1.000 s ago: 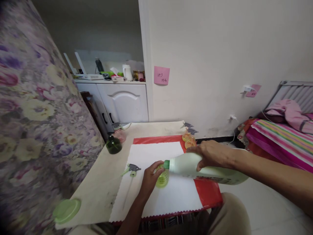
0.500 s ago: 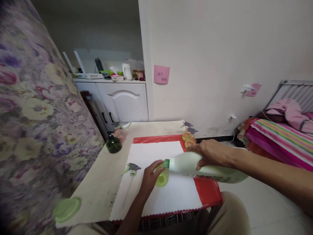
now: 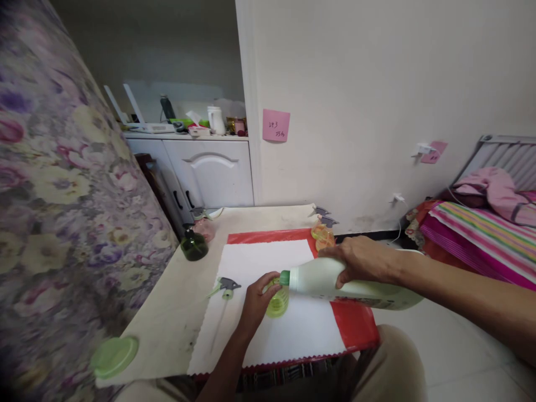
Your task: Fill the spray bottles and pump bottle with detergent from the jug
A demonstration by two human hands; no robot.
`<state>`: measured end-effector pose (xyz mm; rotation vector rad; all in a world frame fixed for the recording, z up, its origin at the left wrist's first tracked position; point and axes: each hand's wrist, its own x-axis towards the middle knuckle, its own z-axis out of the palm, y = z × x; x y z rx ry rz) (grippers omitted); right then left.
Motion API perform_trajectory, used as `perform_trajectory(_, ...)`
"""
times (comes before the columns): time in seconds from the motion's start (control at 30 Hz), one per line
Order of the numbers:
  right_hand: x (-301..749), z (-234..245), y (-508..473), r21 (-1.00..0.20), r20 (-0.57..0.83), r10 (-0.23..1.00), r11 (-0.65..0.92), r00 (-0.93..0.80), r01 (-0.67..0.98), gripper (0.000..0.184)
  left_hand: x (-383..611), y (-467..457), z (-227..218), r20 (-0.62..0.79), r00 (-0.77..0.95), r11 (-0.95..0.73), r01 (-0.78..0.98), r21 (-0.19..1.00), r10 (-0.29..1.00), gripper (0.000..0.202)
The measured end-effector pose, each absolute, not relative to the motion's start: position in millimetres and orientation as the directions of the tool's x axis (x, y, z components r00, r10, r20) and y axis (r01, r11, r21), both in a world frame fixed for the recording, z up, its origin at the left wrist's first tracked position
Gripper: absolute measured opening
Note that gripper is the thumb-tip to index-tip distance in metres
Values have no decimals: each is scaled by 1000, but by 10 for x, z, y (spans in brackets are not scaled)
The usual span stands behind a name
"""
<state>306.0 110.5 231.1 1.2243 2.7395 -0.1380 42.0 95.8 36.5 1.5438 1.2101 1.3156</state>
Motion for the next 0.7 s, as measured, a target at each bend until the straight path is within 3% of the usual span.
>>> perform_trajectory(0.4,3065,2314,1121,-68,-172,725,667,-667,742,61,425,955,363,259,16,-257,188,948,966,22)
perform_trajectory(0.7,3057,2306,1122,-26,-158,727,673,-668,739,65,414,951,381,251,19,-250,191,949,968,22)
